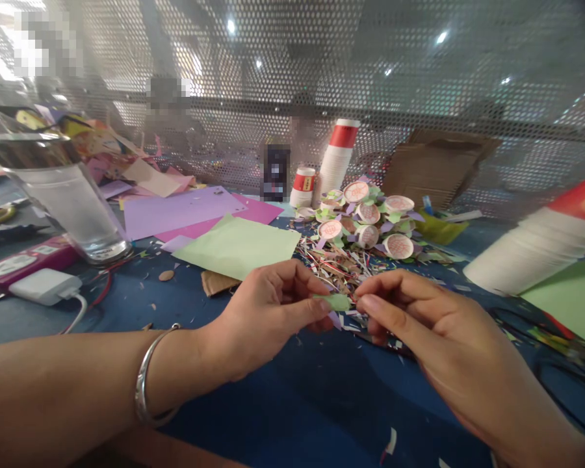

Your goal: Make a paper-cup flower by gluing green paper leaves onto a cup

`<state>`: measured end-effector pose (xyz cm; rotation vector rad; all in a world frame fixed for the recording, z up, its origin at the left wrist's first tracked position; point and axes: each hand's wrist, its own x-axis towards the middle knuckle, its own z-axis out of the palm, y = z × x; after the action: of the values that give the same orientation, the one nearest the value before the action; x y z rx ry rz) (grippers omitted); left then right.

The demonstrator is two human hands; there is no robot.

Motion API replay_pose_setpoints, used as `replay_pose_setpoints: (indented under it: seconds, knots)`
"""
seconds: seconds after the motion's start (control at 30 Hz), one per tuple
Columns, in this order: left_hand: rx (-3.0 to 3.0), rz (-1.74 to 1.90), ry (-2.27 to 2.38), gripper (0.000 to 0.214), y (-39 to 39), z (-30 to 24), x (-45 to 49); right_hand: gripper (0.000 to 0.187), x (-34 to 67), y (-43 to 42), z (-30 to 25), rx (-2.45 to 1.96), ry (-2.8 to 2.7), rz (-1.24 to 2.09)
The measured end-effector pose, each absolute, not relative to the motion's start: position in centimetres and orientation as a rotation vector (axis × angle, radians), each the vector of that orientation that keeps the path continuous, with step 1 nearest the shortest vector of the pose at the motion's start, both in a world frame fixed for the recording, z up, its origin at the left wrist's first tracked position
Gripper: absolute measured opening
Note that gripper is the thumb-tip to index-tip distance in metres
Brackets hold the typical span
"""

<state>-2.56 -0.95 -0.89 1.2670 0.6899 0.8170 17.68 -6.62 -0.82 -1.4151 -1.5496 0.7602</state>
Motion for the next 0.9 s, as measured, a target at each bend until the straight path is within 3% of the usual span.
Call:
replay_pose_setpoints:
  seconds: [0.4, 0.63, 0.77, 0.9]
  knots:
    - [1.461, 0.799, 0.64, 0.02, -1.2, -2.1, -2.6, 0.024, 17.2, -6.5, -0.6, -1.454, -1.697, 0.845]
    - [1.157, 0.826, 0.521, 0.019, -1.5, -1.4, -2.3, 0.025, 17.2, -6.9, -0.1, -1.39, -1.686, 0.827]
    - [0.902, 0.837, 0.485, 0.031, -2.0, -1.3, -1.8, 0.026, 17.0, -7.0, -0.4, -1.358, -1.54, 0.786]
    - [0.877, 0.785, 0.539, 0.025, -2.2, -1.9, -1.4, 0.026, 16.7, -6.8, -1.0, -1.356, -1.465, 0.809]
